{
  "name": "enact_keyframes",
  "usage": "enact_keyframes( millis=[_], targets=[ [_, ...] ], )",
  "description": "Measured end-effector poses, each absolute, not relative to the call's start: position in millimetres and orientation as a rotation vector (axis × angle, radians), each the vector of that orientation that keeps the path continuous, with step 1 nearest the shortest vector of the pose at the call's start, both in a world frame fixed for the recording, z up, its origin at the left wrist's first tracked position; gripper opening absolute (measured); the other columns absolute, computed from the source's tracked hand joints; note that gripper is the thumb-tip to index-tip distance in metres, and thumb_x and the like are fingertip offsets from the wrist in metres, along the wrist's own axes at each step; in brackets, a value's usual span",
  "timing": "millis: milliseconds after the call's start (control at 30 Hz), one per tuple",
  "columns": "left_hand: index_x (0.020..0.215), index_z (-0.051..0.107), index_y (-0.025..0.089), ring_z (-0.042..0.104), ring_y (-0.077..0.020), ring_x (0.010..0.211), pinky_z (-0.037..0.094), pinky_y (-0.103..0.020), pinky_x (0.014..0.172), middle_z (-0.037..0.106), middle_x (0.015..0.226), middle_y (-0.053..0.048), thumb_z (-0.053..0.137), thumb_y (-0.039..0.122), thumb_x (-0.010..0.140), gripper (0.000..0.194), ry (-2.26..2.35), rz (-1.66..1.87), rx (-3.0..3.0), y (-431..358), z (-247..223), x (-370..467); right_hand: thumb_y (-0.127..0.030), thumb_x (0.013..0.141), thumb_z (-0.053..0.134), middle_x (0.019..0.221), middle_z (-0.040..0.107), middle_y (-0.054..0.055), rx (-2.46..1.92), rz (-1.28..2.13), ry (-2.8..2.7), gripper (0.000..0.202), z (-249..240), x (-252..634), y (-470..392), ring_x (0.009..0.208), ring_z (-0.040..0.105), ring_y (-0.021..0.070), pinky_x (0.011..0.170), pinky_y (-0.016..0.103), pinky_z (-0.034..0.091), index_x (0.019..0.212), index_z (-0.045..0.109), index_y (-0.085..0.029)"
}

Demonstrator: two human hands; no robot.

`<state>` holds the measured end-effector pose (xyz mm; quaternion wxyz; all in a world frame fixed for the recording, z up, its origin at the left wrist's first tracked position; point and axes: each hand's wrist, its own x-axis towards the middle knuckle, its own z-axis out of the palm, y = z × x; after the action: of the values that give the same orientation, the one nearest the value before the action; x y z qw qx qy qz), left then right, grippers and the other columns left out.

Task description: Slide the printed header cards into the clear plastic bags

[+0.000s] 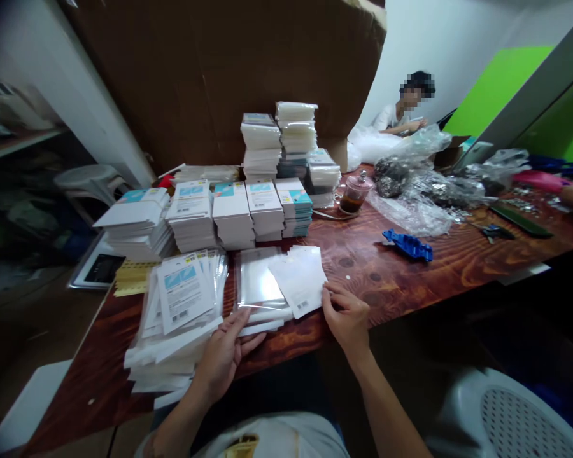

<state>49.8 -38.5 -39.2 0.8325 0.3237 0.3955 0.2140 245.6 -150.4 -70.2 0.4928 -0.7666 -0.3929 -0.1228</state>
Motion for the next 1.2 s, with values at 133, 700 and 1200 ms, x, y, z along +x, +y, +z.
enact_keyframes(
  millis=[133, 700, 1200],
  targets=[
    [0.090, 0.066, 0.016, 0.066, -0.0192, 0.095, 0.050, -0.032, 0.091, 0.069, 0.098, -0.007, 0.062, 0.036, 0.081, 0.023, 0.826, 0.446, 0.744, -38.4, -43.3, 49.8, -0.026, 0.079, 0.062, 0.103, 0.070, 0.008, -1.859, -0.395, -1.205, 0.011, -59.7, 241.3, -155.1, 0.104, 0.063, 0.0271, 0.097, 0.048, 0.045, 0.085, 0.071, -0.022],
    [0.128, 0.044, 0.027, 0.058, -0.0209, 0.112, 0.047, -0.034, 0.098, 0.060, 0.119, -0.005, 0.067, 0.023, 0.075, 0.058, 0.764, 0.463, 0.777, -40.8, -43.4, 46.2, -0.037, 0.070, 0.068, 0.114, 0.061, 0.009, -1.963, 0.061, -1.354, 0.044, -65.6, 262.7, -116.3, 0.108, 0.057, 0.0263, 0.092, 0.043, 0.046, 0.110, 0.055, -0.021],
    [0.120, 0.056, 0.023, 0.063, -0.0233, 0.102, 0.049, -0.035, 0.090, 0.067, 0.112, -0.008, 0.070, 0.030, 0.073, 0.049, 0.746, 0.502, 0.855, -40.3, -50.7, 43.3, -0.040, 0.074, 0.068, 0.112, 0.062, 0.011, -1.482, 0.792, -1.179, 0.024, -12.1, 220.2, -193.5, 0.108, 0.057, 0.0292, 0.091, 0.043, 0.046, 0.090, 0.072, -0.022]
  ],
)
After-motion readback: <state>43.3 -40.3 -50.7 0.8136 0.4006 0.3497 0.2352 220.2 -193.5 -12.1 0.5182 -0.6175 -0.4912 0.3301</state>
